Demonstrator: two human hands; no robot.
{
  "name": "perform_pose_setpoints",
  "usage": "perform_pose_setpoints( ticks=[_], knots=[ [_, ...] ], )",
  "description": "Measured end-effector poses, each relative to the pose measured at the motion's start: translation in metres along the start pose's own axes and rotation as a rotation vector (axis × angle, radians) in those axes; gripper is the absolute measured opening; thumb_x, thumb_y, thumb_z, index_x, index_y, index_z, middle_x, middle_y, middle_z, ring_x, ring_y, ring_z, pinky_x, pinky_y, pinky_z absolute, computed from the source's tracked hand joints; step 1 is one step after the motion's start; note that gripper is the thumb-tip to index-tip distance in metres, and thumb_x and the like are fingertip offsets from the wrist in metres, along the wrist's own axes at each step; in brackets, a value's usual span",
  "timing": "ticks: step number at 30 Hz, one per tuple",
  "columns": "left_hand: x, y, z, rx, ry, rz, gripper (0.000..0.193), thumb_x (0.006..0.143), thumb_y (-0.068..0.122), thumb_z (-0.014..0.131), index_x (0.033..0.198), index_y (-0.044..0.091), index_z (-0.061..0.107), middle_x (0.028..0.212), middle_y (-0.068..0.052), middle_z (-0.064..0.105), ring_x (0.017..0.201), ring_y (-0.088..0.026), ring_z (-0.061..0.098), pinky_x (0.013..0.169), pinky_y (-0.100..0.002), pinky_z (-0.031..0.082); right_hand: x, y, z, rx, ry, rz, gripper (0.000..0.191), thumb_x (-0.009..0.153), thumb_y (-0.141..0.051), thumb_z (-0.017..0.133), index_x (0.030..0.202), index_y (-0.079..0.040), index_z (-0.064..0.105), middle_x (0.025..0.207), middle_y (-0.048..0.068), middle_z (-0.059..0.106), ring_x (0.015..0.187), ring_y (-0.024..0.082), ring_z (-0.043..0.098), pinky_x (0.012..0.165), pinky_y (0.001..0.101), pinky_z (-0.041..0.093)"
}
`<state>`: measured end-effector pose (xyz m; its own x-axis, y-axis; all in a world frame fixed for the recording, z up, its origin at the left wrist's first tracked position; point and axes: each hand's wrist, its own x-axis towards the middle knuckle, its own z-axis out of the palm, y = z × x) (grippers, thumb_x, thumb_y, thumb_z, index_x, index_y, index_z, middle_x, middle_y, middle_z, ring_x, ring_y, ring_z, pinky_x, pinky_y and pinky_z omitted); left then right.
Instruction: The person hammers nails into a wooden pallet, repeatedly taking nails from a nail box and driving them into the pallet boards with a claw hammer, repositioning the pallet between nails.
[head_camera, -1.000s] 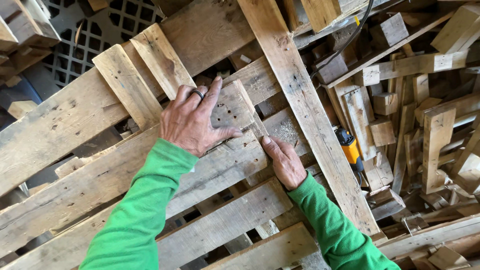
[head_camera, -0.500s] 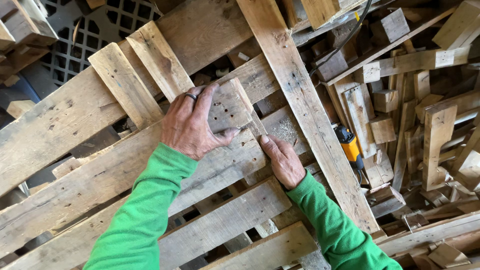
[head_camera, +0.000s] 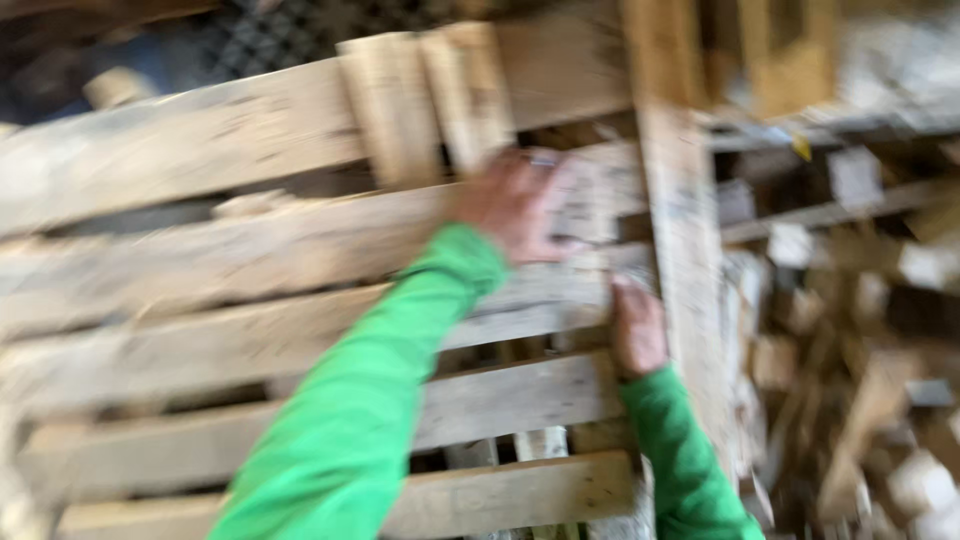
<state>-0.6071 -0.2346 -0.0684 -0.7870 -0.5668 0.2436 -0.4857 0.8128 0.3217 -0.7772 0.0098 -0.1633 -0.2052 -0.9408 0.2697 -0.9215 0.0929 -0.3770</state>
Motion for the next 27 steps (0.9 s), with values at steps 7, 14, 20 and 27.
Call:
perform_pose_setpoints(
  ticks=[7, 14, 20, 27],
  knots=[
    [0.019, -0.010, 0.000, 0.219, 0.075, -0.100, 0.104, 0.080, 0.096, 0.052, 0.156, 0.033, 0.022, 0.166, -0.007, 0.032, 0.153, -0.031, 0.042, 0.123, -0.073, 0.031, 0.046, 0.006, 0.010, 0.018, -0.128, -0.018, 0.022, 0.113, -0.007, 0.041, 0.103, -0.002, 0.060, 0.091, 0.016, 0.060, 0.084, 0.035, 0.060, 0.074, 0.0402, 0.047],
    [-0.077, -0.030, -0.037, -0.060, 0.534, -0.377, 0.083, 0.084, 0.049, 0.080, 0.155, 0.021, 0.049, 0.167, -0.012, 0.030, 0.148, -0.029, 0.040, 0.121, -0.062, 0.034, 0.074, -0.024, 0.001, 0.359, -0.008, 0.245, 0.036, 0.120, -0.019, 0.035, 0.106, 0.003, 0.060, 0.100, 0.022, 0.060, 0.086, 0.033, 0.056, 0.075, 0.0436, 0.042],
    [-0.221, -0.150, -0.120, 0.005, 0.451, -0.531, 0.083, 0.074, 0.041, 0.092, 0.147, 0.019, 0.060, 0.174, -0.013, 0.025, 0.154, -0.034, 0.038, 0.129, -0.054, 0.036, 0.140, -0.026, -0.015, 0.831, -0.115, 0.629, 0.032, 0.116, -0.029, 0.039, 0.133, -0.010, 0.057, 0.121, 0.007, 0.063, 0.100, 0.017, 0.061, 0.082, 0.0343, 0.047],
    [-0.286, -0.217, -0.192, 0.131, 0.043, -0.670, 0.118, 0.051, 0.066, 0.092, 0.152, 0.024, 0.049, 0.164, -0.007, 0.027, 0.151, -0.042, 0.017, 0.117, -0.073, 0.010, 0.151, -0.075, 0.002, 0.504, 0.020, 0.421, 0.029, 0.115, -0.023, 0.048, 0.130, -0.003, 0.064, 0.113, 0.011, 0.066, 0.097, 0.022, 0.060, 0.084, 0.0374, 0.048]
  ],
)
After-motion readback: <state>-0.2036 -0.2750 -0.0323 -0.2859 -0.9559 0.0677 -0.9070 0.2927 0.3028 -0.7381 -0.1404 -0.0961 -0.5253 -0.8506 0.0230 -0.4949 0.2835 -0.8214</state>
